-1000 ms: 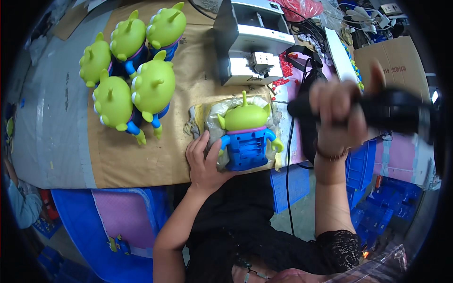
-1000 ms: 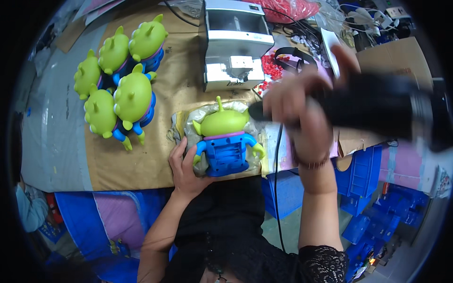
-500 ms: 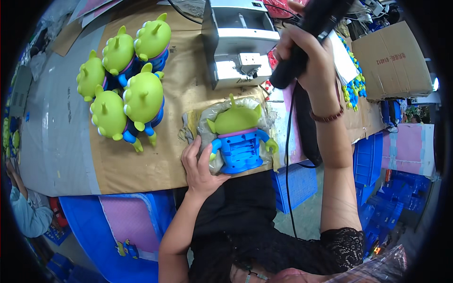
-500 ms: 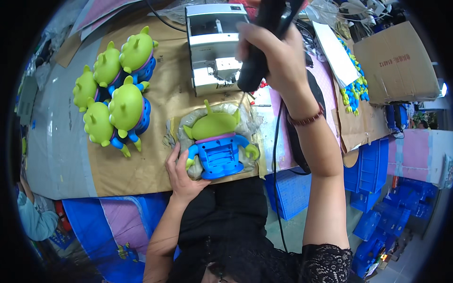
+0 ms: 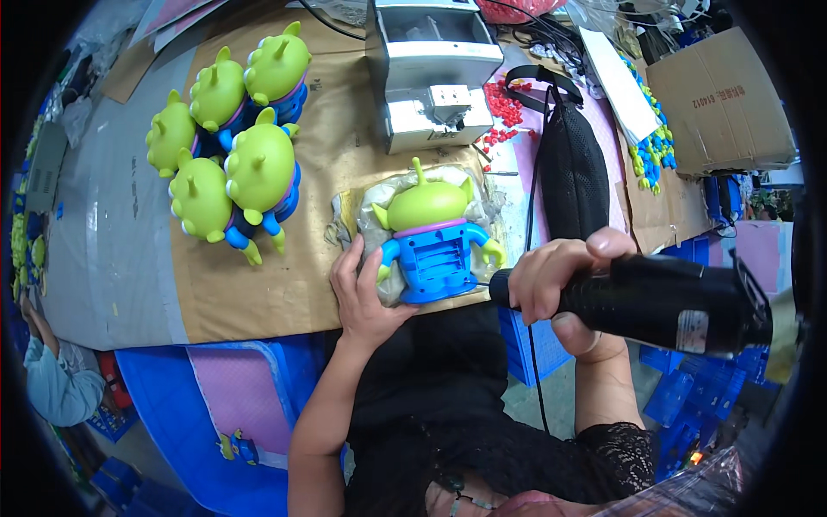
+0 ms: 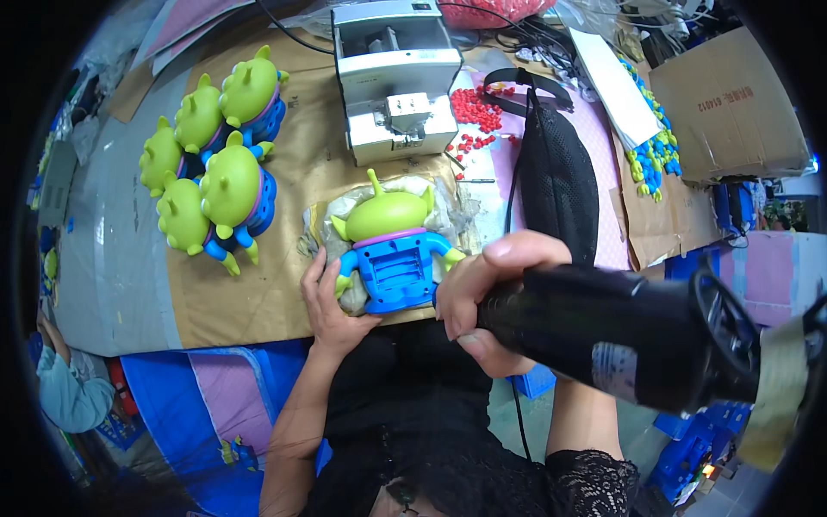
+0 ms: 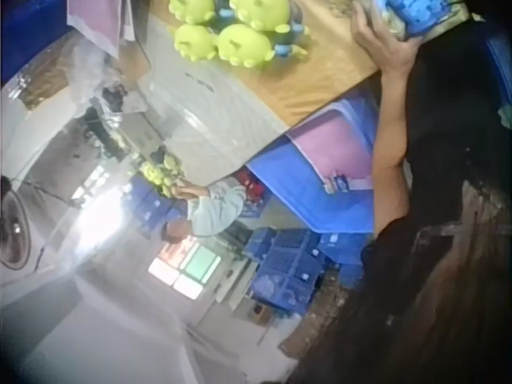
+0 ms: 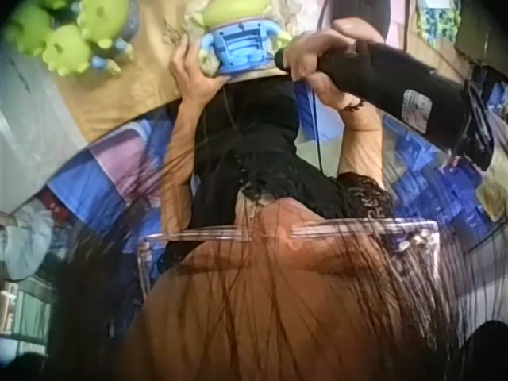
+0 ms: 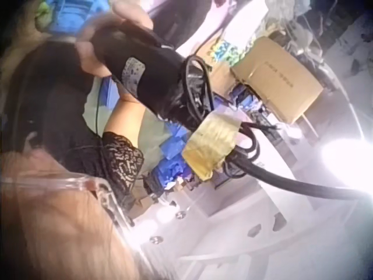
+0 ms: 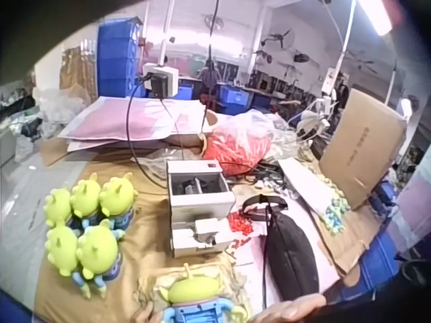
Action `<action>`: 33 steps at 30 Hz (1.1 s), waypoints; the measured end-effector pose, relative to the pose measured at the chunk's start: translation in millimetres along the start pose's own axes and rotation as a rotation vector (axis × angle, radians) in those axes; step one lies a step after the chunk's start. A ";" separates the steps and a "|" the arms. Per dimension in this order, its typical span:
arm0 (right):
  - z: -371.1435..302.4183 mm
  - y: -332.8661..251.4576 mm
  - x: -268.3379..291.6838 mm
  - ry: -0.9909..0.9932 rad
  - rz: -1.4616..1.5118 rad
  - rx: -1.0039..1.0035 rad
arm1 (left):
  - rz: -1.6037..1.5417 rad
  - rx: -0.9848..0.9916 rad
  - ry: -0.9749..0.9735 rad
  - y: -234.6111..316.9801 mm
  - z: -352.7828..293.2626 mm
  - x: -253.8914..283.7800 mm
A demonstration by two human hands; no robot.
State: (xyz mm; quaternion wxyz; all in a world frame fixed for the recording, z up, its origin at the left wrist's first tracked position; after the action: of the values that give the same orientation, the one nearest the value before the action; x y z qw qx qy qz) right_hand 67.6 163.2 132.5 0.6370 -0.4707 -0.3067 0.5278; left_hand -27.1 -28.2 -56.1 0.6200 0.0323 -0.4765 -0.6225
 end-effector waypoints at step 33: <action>46.3 -42.1 29.6 0.015 0.182 0.297 | 0.017 0.464 -0.529 45.7 74.3 35.4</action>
State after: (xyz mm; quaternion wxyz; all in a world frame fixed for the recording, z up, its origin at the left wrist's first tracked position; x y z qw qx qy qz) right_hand 50.3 204.4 185.3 0.6516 -0.4011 -0.1765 0.6191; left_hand -48.3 -5.3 32.7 0.4562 0.0061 -0.7498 -0.4792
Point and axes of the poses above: each hand's wrist, its own z-axis towards the middle knuckle, its own x-axis out of the back of the hand, y = z × x, the point moved 1 cm from there along z, towards the middle knuckle, and after that the axes turned 3 degrees about -x, right-handed, at the moved point
